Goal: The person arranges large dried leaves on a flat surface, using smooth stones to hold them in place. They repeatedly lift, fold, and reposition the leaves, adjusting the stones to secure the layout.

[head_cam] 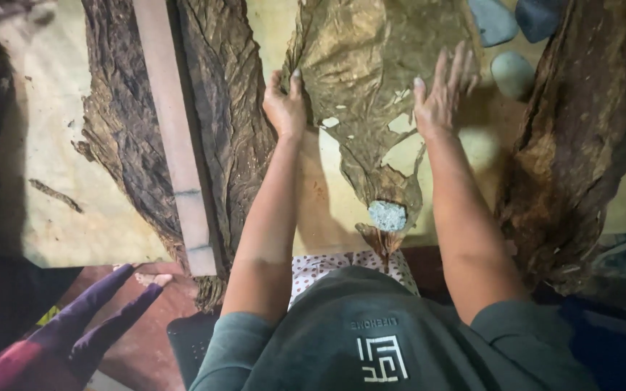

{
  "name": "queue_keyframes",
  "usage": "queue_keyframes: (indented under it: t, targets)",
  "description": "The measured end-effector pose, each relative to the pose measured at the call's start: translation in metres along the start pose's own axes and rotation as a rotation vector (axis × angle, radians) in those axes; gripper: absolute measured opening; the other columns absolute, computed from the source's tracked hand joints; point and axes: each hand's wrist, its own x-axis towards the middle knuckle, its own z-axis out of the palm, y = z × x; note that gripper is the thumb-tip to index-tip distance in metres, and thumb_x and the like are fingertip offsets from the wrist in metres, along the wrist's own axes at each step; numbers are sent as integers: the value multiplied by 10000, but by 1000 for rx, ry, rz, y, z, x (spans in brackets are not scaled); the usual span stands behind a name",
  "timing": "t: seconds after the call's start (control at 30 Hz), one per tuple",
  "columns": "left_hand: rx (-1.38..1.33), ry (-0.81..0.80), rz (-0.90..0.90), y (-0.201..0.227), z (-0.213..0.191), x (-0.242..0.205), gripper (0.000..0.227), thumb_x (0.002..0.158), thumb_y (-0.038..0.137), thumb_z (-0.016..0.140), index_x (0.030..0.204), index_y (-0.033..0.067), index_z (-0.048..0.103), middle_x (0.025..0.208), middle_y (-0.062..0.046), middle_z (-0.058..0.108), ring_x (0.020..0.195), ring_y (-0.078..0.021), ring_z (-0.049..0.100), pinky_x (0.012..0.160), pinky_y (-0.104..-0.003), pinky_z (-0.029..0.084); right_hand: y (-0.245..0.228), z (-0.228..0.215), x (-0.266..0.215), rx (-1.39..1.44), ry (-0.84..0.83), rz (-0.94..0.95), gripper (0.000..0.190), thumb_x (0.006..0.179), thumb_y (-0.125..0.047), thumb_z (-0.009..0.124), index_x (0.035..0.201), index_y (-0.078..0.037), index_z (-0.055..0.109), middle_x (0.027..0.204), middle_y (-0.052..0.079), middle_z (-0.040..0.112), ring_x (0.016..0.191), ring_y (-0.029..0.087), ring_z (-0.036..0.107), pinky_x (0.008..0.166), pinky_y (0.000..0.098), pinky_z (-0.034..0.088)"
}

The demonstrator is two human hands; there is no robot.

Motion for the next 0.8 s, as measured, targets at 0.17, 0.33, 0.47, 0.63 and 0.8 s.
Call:
queue_keyframes:
  t: [0.17, 0.33, 0.47, 0.63, 0.8]
  targets:
    - [100, -19, 136, 1, -3, 2, 169, 874, 296, 623, 898, 131, 595, 634, -4, 576, 505, -133, 427, 481, -304, 379, -4, -4, -1, -44, 6, 39, 684, 1070, -440, 502, 1569, -136, 148, 1550, 103, -69, 1440, 294, -54, 1168, 564, 5]
    - [406, -209, 98, 36, 8, 20, 479, 789, 550, 648, 1020, 138, 572, 903, -26, 703, 754, -158, 661, 620, -323, 537, -7, -9, -8, -9, 65, 5, 655, 1076, -355, 544, 1565, -128, 172, 1559, 94, -56, 1445, 296, -41, 1173, 570, 46]
    - [506, -17, 366, 63, 48, 47, 645, 826, 680, 398, 1066, 114, 592, 948, -112, 640, 828, -218, 595, 651, -328, 478, -8, -11, -7, -121, 59, 7, 652, 1064, -410, 490, 1561, -138, 169, 1557, 87, -49, 1437, 291, -24, 1150, 581, 95]
    - [782, -159, 308, 66, 101, 73, 966, 835, 761, 531, 1391, -1, 322, 1428, -228, 395, 1348, -347, 361, 1147, -397, 278, -12, -16, -9, -179, 47, 13, 643, 1044, -432, 441, 1546, -121, 188, 1561, 94, 0, 1434, 310, 42, 1137, 542, 179]
    - [237, -98, 661, 67, 99, 50, 236, 958, 318, 370, 1002, 95, 433, 856, -133, 627, 659, -329, 655, 567, -473, 512, -4, -9, -10, -166, 178, -93, 647, 1016, -421, 485, 1529, -92, 267, 1558, 125, 72, 1417, 351, 195, 1076, 595, 275]
